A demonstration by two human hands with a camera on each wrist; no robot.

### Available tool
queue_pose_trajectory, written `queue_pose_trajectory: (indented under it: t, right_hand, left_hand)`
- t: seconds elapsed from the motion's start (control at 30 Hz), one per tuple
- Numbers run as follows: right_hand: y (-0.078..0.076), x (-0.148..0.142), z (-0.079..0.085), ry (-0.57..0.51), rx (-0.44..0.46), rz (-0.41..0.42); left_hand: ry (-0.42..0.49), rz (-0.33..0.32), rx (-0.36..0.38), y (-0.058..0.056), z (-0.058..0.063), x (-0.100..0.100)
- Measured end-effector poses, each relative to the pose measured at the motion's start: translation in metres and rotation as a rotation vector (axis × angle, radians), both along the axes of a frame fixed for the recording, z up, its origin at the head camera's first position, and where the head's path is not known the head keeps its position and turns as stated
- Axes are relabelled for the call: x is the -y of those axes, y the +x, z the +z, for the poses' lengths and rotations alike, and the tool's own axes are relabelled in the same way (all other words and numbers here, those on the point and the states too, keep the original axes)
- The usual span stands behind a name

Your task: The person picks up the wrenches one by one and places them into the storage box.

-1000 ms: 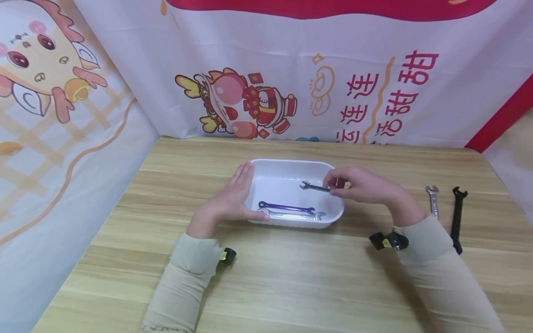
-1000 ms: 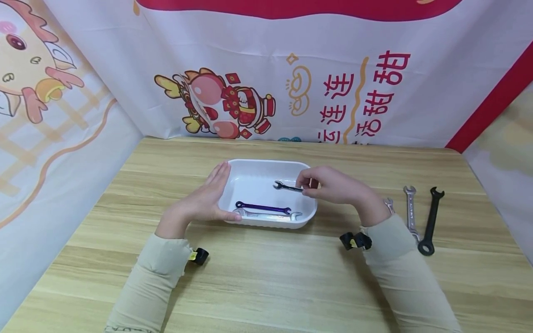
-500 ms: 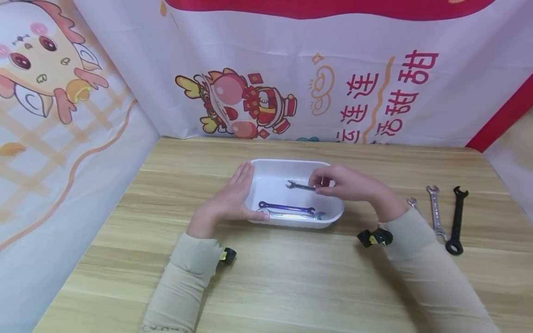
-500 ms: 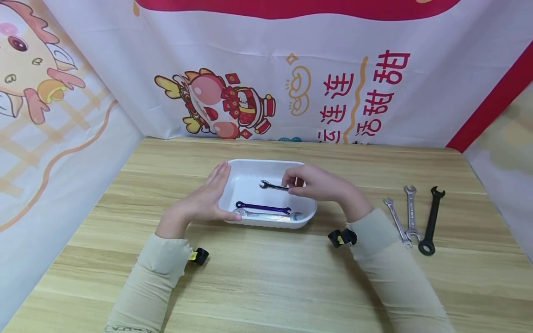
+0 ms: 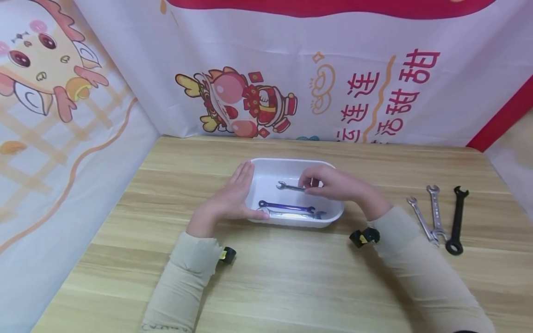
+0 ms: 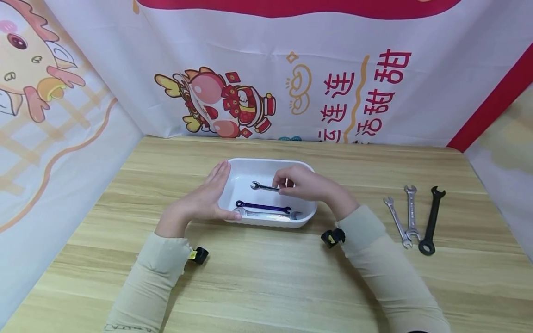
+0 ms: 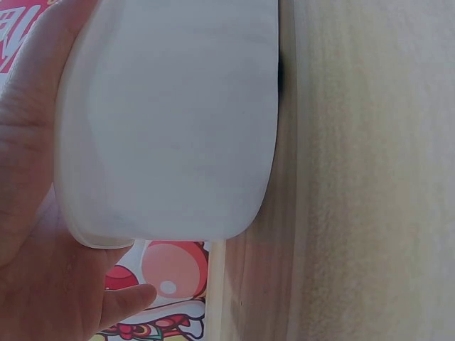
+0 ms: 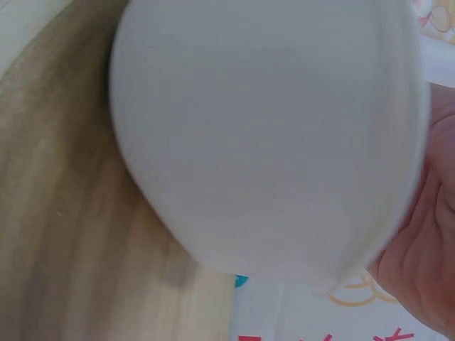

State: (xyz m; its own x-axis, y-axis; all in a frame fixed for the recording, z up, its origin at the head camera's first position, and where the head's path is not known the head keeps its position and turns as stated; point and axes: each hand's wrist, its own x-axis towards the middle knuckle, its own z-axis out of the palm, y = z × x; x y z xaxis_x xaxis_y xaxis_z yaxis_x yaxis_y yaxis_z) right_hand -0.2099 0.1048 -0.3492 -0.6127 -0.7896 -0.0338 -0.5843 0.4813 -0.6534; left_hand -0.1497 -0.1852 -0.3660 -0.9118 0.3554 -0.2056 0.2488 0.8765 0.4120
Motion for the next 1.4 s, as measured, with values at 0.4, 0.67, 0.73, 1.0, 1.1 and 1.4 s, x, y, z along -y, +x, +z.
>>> queue_pose_trajectory:
  t: [0.4,0.67,0.73,1.0,1.1,1.4]
  right_hand:
    - [-0.008,0.009,-0.016,0.033,0.024,0.019]
    - [-0.011,0.014,-0.022,0.065,0.045,0.025]
    - [-0.012,0.014,-0.022,0.068,0.045,0.031]
    - [-0.011,0.017,-0.023,0.106,0.044,0.041]
    - [-0.011,0.017,-0.022,0.110,0.042,0.051]
    - [-0.010,0.019,-0.023,0.167,0.041,0.038]
  left_hand:
    - [0.001,-0.003,0.001,0.000,0.000,0.000]
    - [0.016,0.000,0.004,0.001,0.001,-0.001]
    - [0.016,0.000,0.003,0.001,0.001,-0.001]
    - [0.020,-0.004,-0.002,0.001,0.001,-0.001]
    - [0.018,0.003,0.003,0.001,0.001,-0.001]
    - [0.010,0.009,0.000,0.001,0.001,-0.002]
